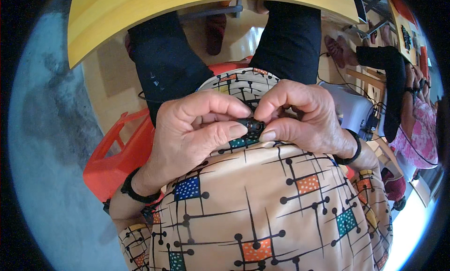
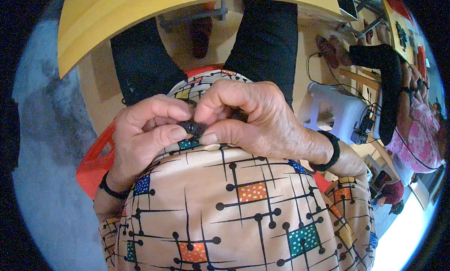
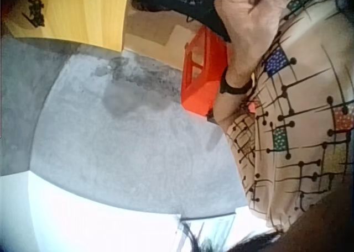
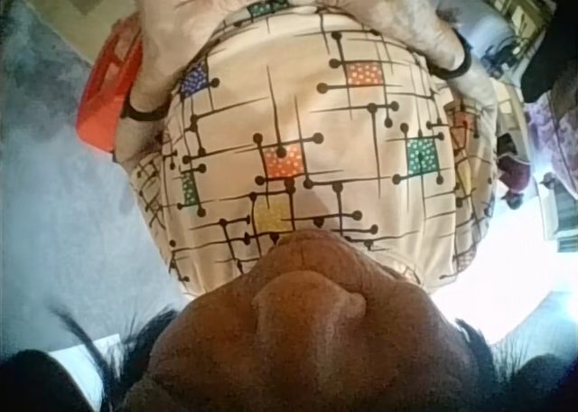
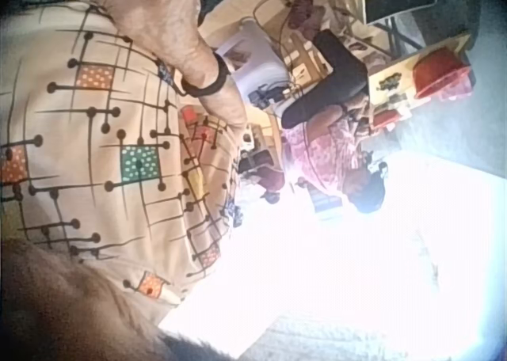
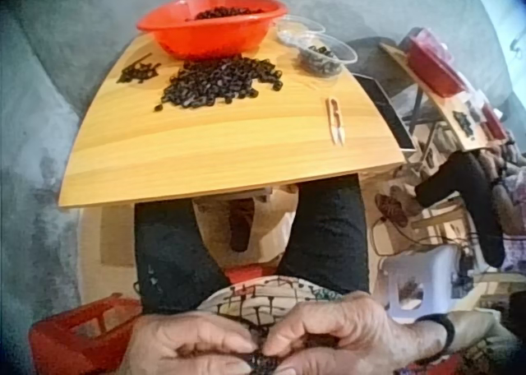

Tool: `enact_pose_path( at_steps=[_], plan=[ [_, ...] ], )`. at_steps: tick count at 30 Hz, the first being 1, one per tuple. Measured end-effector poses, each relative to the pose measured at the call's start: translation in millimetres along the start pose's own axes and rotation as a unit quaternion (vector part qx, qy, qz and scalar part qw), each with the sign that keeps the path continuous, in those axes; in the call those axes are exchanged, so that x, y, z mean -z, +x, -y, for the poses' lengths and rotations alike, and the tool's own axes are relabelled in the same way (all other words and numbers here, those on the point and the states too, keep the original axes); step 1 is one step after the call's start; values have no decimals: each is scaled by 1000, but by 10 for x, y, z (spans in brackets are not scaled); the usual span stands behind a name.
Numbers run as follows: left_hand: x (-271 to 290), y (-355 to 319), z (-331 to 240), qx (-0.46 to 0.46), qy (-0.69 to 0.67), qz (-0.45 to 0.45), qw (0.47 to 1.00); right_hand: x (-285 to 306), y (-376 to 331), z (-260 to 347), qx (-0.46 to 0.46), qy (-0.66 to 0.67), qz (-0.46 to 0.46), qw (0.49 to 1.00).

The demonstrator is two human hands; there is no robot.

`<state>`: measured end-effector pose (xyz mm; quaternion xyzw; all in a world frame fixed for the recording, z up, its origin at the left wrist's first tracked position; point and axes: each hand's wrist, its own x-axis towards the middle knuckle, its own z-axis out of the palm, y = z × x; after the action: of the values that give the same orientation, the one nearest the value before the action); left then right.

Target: Assembling small black plastic caps and internal components by hand at a workstation.

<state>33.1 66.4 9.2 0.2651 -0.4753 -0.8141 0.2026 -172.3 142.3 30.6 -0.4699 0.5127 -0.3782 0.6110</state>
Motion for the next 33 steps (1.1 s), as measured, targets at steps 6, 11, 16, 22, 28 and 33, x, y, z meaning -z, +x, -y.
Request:
enact_pose_path(
  at_steps=[6, 11, 16, 22, 28, 33],
  plan=[
    [33, 57, -81, 186, -99, 2, 978, 7, -9, -28, 21, 6, 6, 1000],
    [66, 83, -52, 154, -28, 61, 986, -4, -13, -34, 23, 20, 1, 1000],
    [17, 95, -139, 193, -23, 45, 980, 22, -6, -8, 4, 21, 12, 1000],
    [-40, 102, -202, 192, 2, 40, 981, 66, 5, -68, -40, 103, 41, 993],
    [-86, 0, -210, 160, 75, 92, 980, 88, -47, -90, 30, -1, 80, 996],
    [-120, -48, -125, 84, 100, 114, 985, 10, -64, -225, 123, 39, 91, 987]
  ],
)
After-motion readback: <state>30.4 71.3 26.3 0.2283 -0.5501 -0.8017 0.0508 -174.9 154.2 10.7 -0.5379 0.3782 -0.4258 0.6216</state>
